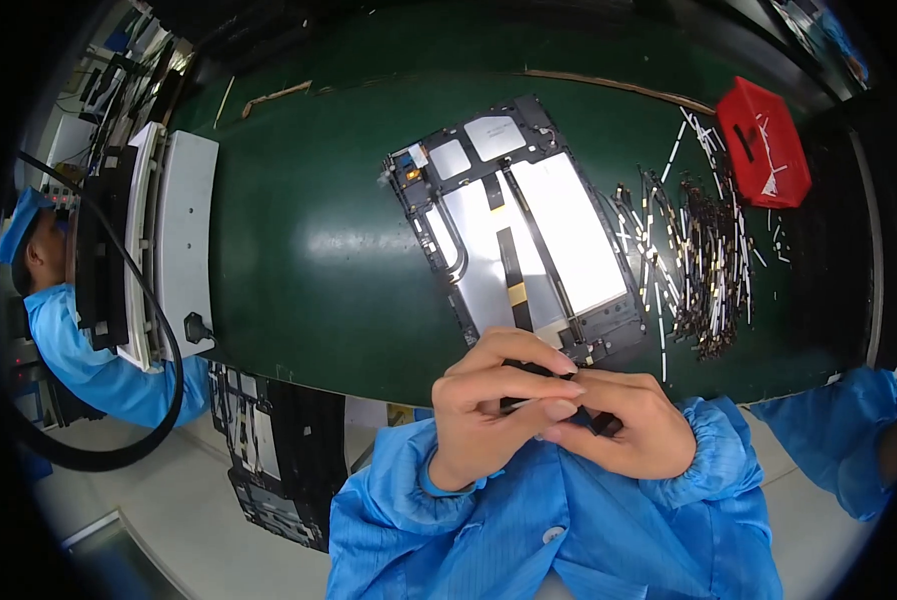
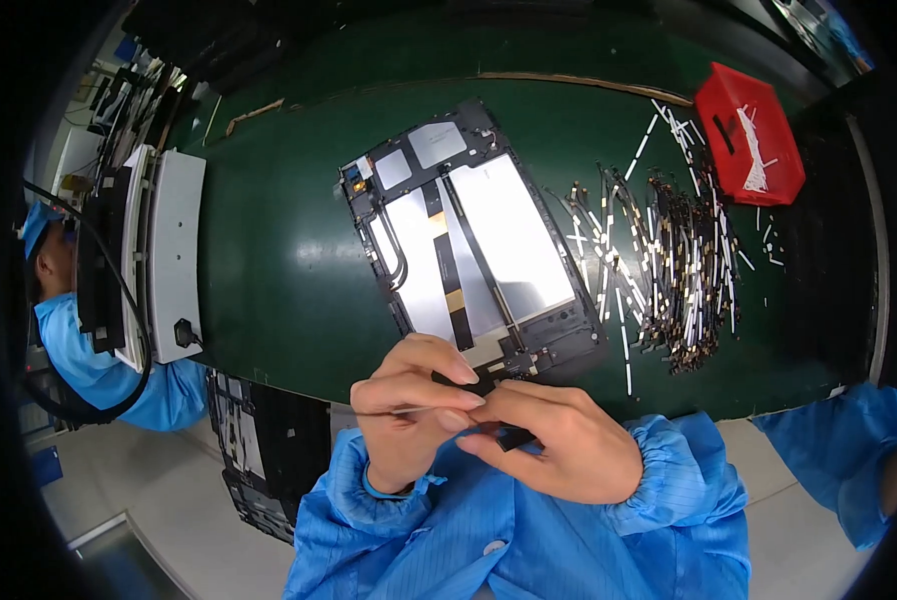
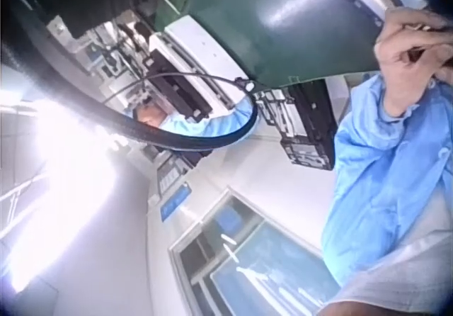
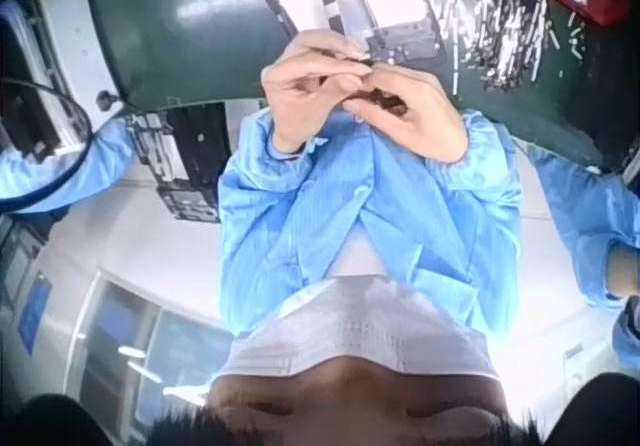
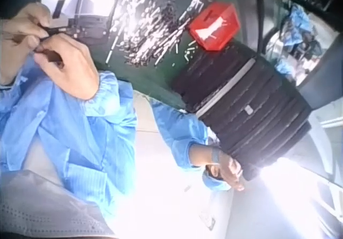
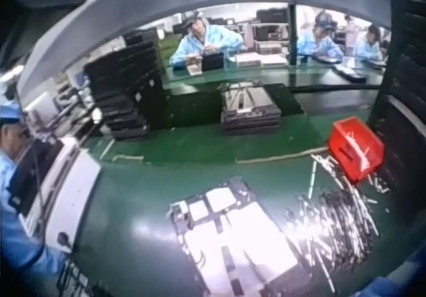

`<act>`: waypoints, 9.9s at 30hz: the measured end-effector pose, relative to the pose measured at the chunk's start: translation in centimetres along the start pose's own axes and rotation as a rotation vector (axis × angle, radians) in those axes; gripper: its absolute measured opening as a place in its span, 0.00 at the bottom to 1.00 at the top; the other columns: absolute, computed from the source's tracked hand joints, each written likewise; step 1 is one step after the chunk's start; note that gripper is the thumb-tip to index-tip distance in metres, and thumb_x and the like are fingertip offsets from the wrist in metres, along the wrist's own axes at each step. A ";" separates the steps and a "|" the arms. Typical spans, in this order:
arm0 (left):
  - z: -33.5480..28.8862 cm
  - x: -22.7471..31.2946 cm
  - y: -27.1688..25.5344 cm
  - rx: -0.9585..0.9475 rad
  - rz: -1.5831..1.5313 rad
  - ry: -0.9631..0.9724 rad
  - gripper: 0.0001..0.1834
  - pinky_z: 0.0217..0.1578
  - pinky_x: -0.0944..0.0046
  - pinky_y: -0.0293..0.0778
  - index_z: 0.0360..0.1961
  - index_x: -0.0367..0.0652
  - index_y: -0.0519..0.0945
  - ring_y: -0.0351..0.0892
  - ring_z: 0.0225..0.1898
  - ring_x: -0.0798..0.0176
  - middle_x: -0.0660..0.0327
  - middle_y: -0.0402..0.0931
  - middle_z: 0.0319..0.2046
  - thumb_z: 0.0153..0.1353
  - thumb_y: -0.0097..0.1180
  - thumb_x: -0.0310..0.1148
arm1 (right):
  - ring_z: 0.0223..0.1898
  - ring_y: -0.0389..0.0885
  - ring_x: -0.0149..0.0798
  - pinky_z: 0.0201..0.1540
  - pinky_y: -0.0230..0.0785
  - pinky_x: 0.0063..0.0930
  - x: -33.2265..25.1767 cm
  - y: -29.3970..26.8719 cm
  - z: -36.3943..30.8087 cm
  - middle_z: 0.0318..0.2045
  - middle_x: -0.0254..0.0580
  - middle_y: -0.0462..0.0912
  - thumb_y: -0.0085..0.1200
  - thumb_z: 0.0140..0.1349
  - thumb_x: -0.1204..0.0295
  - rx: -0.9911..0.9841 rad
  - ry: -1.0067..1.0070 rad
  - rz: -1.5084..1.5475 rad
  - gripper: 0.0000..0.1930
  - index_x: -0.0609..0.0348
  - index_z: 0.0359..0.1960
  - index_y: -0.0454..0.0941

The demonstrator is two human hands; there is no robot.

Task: The person installs ribbon cables and internal components into a tablet chassis, using tweezers and a stylus tool to manipulate the small parts.

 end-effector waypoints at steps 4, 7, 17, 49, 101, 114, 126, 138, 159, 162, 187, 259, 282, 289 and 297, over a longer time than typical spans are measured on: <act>-0.4 -0.3 -0.6 0.049 0.017 -0.041 0.09 0.35 0.68 0.71 0.28 0.36 0.84 0.74 0.34 0.64 0.58 0.77 0.32 0.51 0.66 0.32 | 0.28 0.79 0.46 0.30 0.71 0.32 0.5 0.3 0.4 0.29 0.46 0.77 0.59 0.53 0.77 0.002 -0.002 -0.051 0.08 0.65 0.36 0.77; -0.6 -0.1 -1.3 0.040 -0.005 -0.092 0.10 0.38 0.70 0.72 0.32 0.38 0.85 0.76 0.38 0.65 0.57 0.78 0.35 0.46 0.64 0.18 | 0.28 0.79 0.45 0.30 0.71 0.31 0.2 0.3 0.5 0.28 0.46 0.78 0.59 0.53 0.78 0.076 0.022 -0.108 0.09 0.64 0.36 0.77; -1.5 -0.1 -1.8 0.056 0.113 -0.082 0.15 0.45 0.68 0.69 0.43 0.35 0.80 0.73 0.47 0.64 0.55 0.72 0.46 0.53 0.61 0.24 | 0.27 0.81 0.43 0.30 0.73 0.29 1.0 0.3 1.3 0.26 0.45 0.80 0.59 0.52 0.78 0.030 0.076 -0.084 0.07 0.65 0.33 0.78; -2.7 -4.1 -4.9 0.351 0.047 -0.317 0.14 0.46 0.70 0.70 0.44 0.36 0.72 0.70 0.49 0.68 0.56 0.59 0.56 0.55 0.54 0.17 | 0.26 0.77 0.49 0.28 0.70 0.35 1.9 1.9 6.8 0.29 0.48 0.76 0.57 0.50 0.79 0.207 0.077 -0.365 0.07 0.67 0.31 0.75; -1.5 -3.4 -6.6 0.214 0.121 -0.366 0.12 0.43 0.69 0.76 0.38 0.32 0.76 0.74 0.44 0.66 0.55 0.66 0.48 0.51 0.59 0.16 | 0.33 0.74 0.51 0.33 0.68 0.40 1.6 2.7 7.3 0.27 0.48 0.71 0.53 0.47 0.81 0.069 0.012 -0.496 0.05 0.67 0.28 0.73; -5.4 -1.7 -7.4 0.043 0.073 -0.631 0.11 0.44 0.72 0.73 0.44 0.31 0.74 0.76 0.41 0.69 0.56 0.77 0.39 0.59 0.54 0.22 | 0.25 0.77 0.47 0.25 0.68 0.36 1.9 4.7 6.4 0.30 0.43 0.72 0.64 0.46 0.73 0.286 -0.047 -0.509 0.12 0.61 0.31 0.75; -4.9 -1.6 -6.4 0.058 -0.053 -0.626 0.10 0.39 0.70 0.75 0.42 0.33 0.76 0.78 0.36 0.70 0.59 0.78 0.34 0.58 0.57 0.22 | 0.27 0.78 0.36 0.31 0.70 0.25 0.8 3.1 5.0 0.24 0.40 0.79 0.65 0.46 0.79 0.204 -0.083 0.024 0.08 0.64 0.29 0.79; -2.3 -0.6 -5.3 0.208 0.438 -0.077 0.16 0.43 0.62 0.72 0.42 0.34 0.77 0.79 0.40 0.54 0.51 0.78 0.40 0.49 0.55 0.17 | 0.24 0.78 0.39 0.24 0.70 0.29 2.0 2.9 4.1 0.27 0.40 0.77 0.55 0.41 0.83 0.248 -0.452 -0.064 0.12 0.62 0.32 0.79; 2.7 -1.5 -7.3 -0.058 0.507 0.107 0.10 0.55 0.49 0.63 0.29 0.41 0.82 0.74 0.52 0.47 0.52 0.81 0.39 0.43 0.66 0.21 | 0.35 0.75 0.31 0.40 0.65 0.21 1.2 -13.1 2.1 0.32 0.41 0.78 0.53 0.62 0.68 0.867 0.019 -0.639 0.13 0.66 0.42 0.77; 4.0 -2.6 -7.9 -0.033 0.509 0.143 0.11 0.56 0.50 0.62 0.29 0.43 0.84 0.72 0.54 0.47 0.54 0.80 0.42 0.41 0.68 0.23 | 0.34 0.70 0.36 0.41 0.65 0.27 -0.2 -4.7 2.7 0.34 0.44 0.68 0.44 0.63 0.74 0.376 -0.050 -0.579 0.13 0.65 0.47 0.76; 4.6 -3.9 -8.8 -0.051 0.516 0.158 0.08 0.54 0.53 0.65 0.27 0.43 0.84 0.75 0.48 0.54 0.59 0.81 0.34 0.42 0.66 0.23 | 0.35 0.73 0.40 0.38 0.70 0.29 3.7 2.2 5.8 0.34 0.41 0.75 0.53 0.38 0.75 0.204 -0.461 -0.731 0.16 0.65 0.33 0.79; 11.7 -4.9 -9.8 0.235 0.367 -0.102 0.24 0.56 0.66 0.60 0.61 0.34 0.60 0.66 0.57 0.60 0.50 0.65 0.58 0.68 0.41 0.35 | 0.21 0.77 0.43 0.26 0.68 0.32 1.5 -2.1 -0.1 0.20 0.41 0.76 0.67 0.38 0.56 0.200 0.098 -0.809 0.47 0.61 0.61 0.61; -4.7 -1.1 -1.6 0.279 0.589 -0.221 0.30 0.61 0.61 0.55 0.64 0.31 0.55 0.55 0.64 0.55 0.48 0.52 0.65 0.62 0.46 0.26 | 0.18 0.79 0.46 0.25 0.71 0.32 4.5 -4.5 -3.3 0.19 0.46 0.79 0.70 0.38 0.60 0.307 -0.041 -0.467 0.42 0.69 0.56 0.66; 2.7 2.5 -3.3 0.334 -0.120 -0.208 0.37 0.58 0.59 0.64 0.66 0.31 0.50 0.68 0.57 0.57 0.48 0.63 0.59 0.61 0.52 0.34 | 0.11 0.62 0.29 0.17 0.58 0.21 1.1 -6.4 -2.1 0.09 0.32 0.61 0.74 0.37 0.62 0.410 -0.195 -0.248 0.46 0.69 0.58 0.65; 28.0 -1.3 -4.0 0.062 -0.110 -0.116 0.29 0.55 0.61 0.65 0.65 0.39 0.57 0.71 0.53 0.62 0.57 0.68 0.55 0.64 0.49 0.31 | 0.10 0.61 0.34 0.16 0.55 0.26 3.1 -9.3 -6.1 0.09 0.36 0.60 0.71 0.41 0.68 0.669 0.026 -0.283 0.30 0.57 0.49 0.76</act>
Point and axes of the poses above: each hand's wrist, its own z-axis towards the middle knuckle, its own y-axis out of the palm, x = y × z, the point moved 2 cm from there along z, towards the middle knuckle
